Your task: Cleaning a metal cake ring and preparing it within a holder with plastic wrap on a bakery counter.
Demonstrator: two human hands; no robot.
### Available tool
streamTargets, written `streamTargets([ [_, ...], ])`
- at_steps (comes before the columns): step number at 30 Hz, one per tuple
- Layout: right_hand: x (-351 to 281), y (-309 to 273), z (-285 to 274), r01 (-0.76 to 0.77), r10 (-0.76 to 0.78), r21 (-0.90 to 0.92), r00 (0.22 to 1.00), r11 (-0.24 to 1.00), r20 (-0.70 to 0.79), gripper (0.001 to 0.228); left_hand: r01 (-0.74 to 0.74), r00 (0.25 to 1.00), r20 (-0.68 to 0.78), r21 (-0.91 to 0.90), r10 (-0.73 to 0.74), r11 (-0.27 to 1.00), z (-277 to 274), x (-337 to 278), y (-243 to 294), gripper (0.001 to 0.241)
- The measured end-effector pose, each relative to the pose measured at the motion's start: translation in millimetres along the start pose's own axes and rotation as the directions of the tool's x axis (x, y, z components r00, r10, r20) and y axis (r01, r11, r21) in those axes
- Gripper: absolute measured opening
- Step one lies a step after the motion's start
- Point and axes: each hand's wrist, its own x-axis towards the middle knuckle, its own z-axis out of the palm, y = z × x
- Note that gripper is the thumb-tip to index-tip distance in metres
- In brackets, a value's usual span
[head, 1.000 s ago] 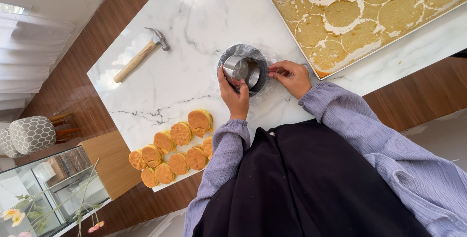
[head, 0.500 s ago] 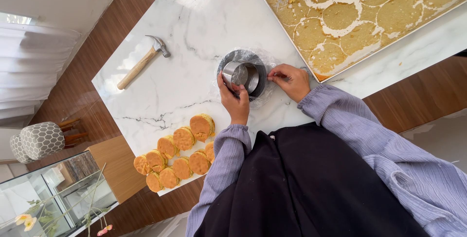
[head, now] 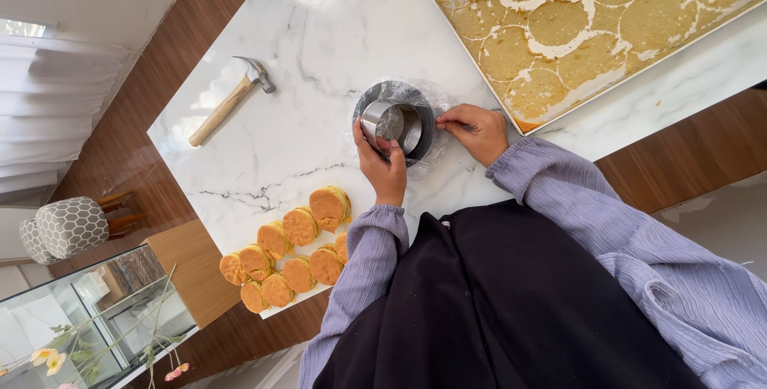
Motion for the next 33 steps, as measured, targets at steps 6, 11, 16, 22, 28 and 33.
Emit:
streamTargets([
  [6,-1.5,-0.8,-0.2,0.021,-0.022,-0.037,1.000,0.999,-0.017,0.015,0.089,0.996,0.034,-0.038,-0.088,0.995,0.9,-0.4,-1.4,0.075],
  [11,-0.7,-1.7,1.1,0.044,-0.045,-0.019,0.998,0.999,-0.042,0.017,0.117,0.993,0.038,-0.046,-0.115,0.992,-0.2,0.3,0.1,0.074],
  [16,-0.8,-2.2,-0.4,0.070,-0.070,-0.017,0.997,0.997,-0.031,0.015,0.118,0.993,0.039,-0.050,-0.116,0.992,0.2,-1.0,0.7,0.075],
  [22,0.7,-4.8,-1.8,0.063,-0.064,-0.046,0.997,0.997,-0.029,0.013,0.094,0.995,0.033,-0.023,-0.093,0.995,0.9,-1.6,-4.4,0.074],
  [28,-4.0,4.2,0.6,-0.011,0.011,-0.016,1.000,1.000,0.003,0.014,0.109,0.993,0.049,-0.008,-0.109,0.994,-1.3,-0.3,-0.6,0.074],
  [33,-0.6,-2.4,-1.0,0.015,-0.015,0.013,1.000,1.000,-0.022,0.018,0.114,0.992,0.054,-0.025,-0.113,0.993,-1.1,0.2,-0.8,0.074],
])
